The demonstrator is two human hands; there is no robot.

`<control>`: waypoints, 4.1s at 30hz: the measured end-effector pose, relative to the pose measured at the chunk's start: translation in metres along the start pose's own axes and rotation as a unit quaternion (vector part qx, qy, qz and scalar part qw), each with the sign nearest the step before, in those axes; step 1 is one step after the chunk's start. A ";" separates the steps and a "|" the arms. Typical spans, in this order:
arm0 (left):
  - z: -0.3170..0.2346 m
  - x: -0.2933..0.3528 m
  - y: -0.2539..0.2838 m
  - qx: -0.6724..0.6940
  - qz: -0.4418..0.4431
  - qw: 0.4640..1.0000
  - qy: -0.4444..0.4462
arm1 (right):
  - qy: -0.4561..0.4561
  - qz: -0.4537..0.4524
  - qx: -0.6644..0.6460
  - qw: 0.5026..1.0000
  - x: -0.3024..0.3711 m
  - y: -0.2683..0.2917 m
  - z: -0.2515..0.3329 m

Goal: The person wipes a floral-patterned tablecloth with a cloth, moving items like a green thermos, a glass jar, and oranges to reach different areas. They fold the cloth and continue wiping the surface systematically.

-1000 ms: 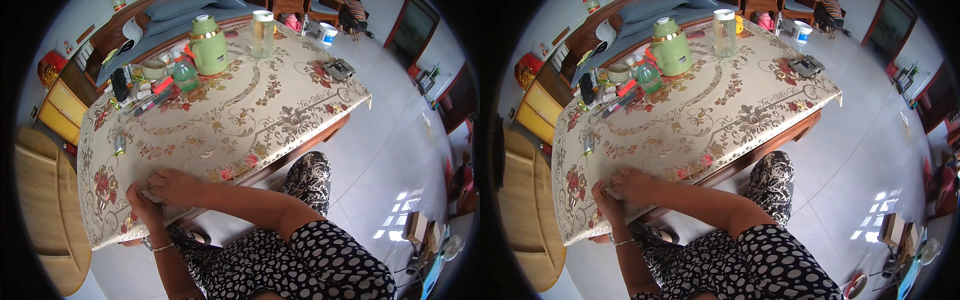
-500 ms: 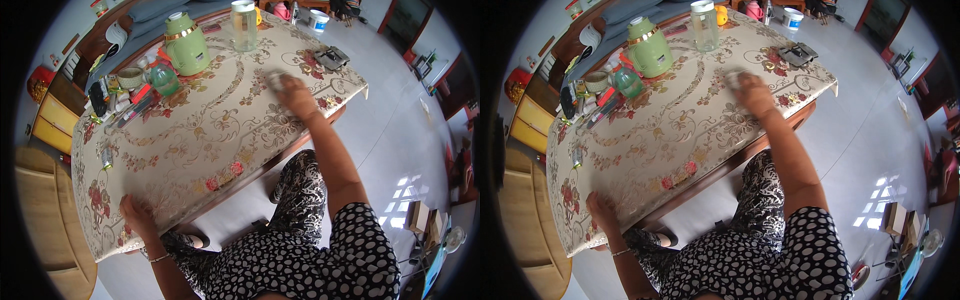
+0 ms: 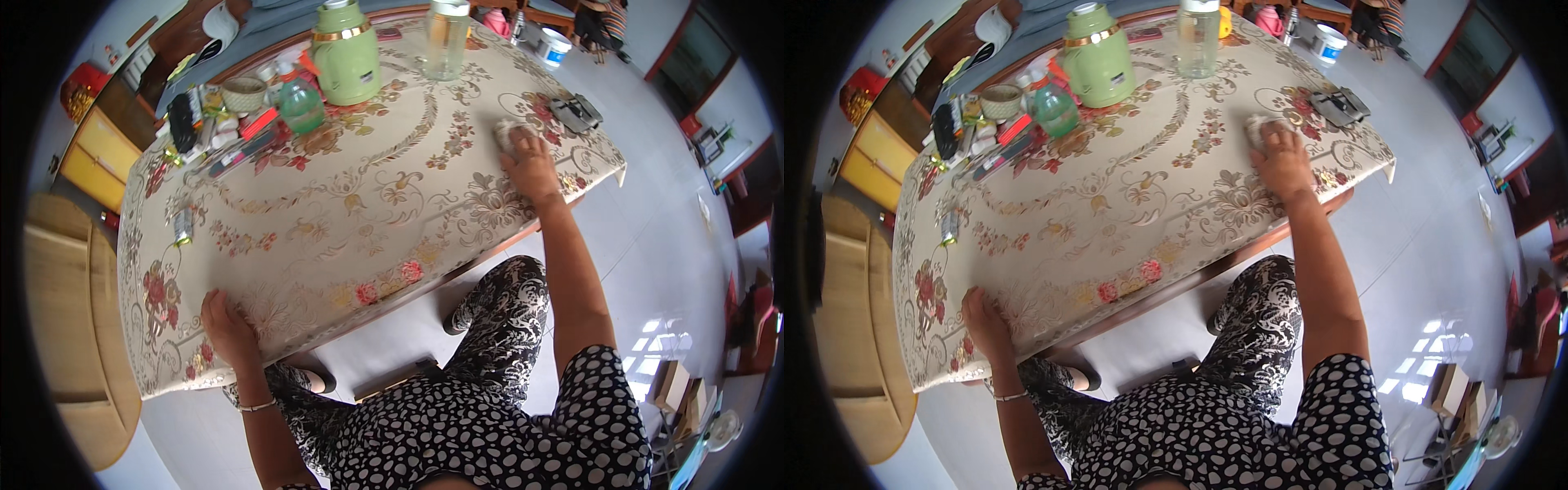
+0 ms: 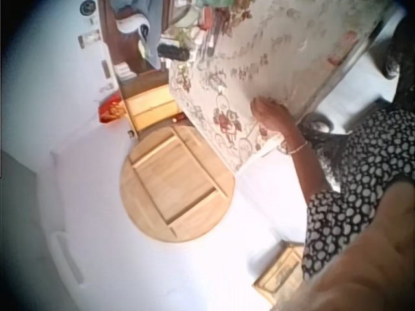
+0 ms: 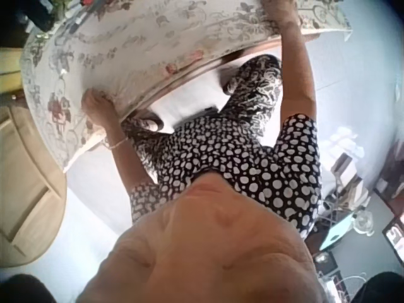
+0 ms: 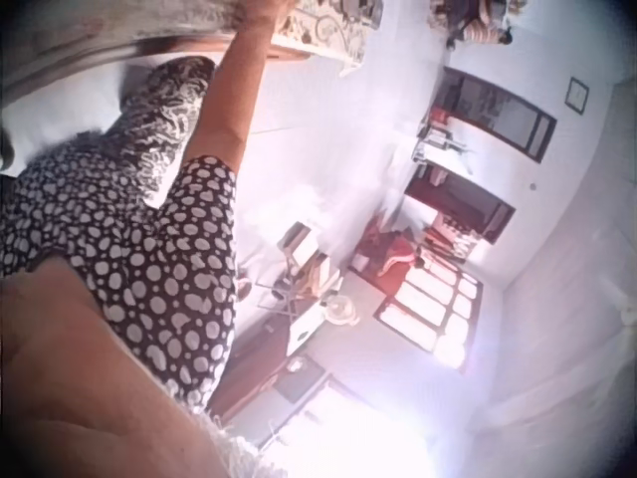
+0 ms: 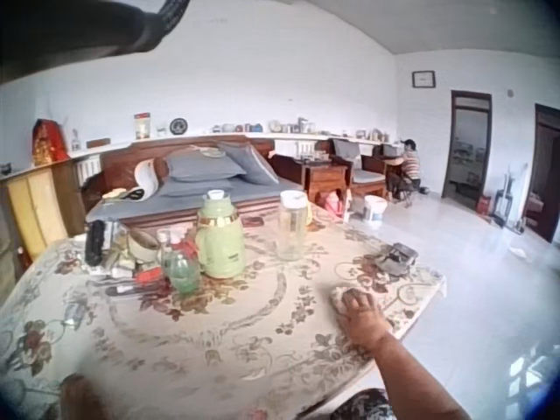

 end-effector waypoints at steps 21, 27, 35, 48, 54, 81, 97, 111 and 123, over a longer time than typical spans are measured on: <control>0.007 0.001 0.009 0.061 -0.018 0.998 0.026 | 0.375 0.030 -0.419 0.826 0.121 0.117 0.368; 0.011 0.006 0.008 0.037 -0.032 0.999 0.010 | 0.374 -0.012 -0.253 0.892 0.079 0.114 0.231; 0.008 0.004 0.002 0.045 -0.003 0.998 0.054 | 0.035 -0.047 -0.110 0.992 0.046 0.049 -0.004; -0.003 0.001 0.001 0.024 -0.025 0.999 0.038 | -0.128 -0.065 0.054 0.988 0.026 0.019 -0.110; 0.010 0.006 0.001 -0.003 -0.007 0.999 0.042 | 0.061 -0.097 -0.095 0.989 0.057 0.058 0.048; 0.034 0.006 0.013 0.283 -0.031 0.900 0.331 | 0.427 -0.077 -0.296 0.851 0.141 0.131 0.362; 0.038 0.006 0.009 0.183 -0.001 0.943 0.277 | 0.291 -0.077 -0.096 0.949 0.074 0.075 0.001; 0.045 0.003 0.001 0.141 0.027 0.961 0.234 | -0.087 -0.120 0.059 0.987 0.068 0.067 -0.108; 0.053 0.005 -0.005 0.178 0.016 0.959 0.222 | -0.516 -0.183 -0.588 0.595 0.086 0.030 -0.105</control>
Point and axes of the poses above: each hand's wrist, its own x-axis away from the middle knuckle, its own y-axis out of the back of the hand, z = x × y, the point moved 3 cm from there along -x, towards the middle knuckle, and after that the axes turned 13 degrees about -z, right-handed, at the moved point
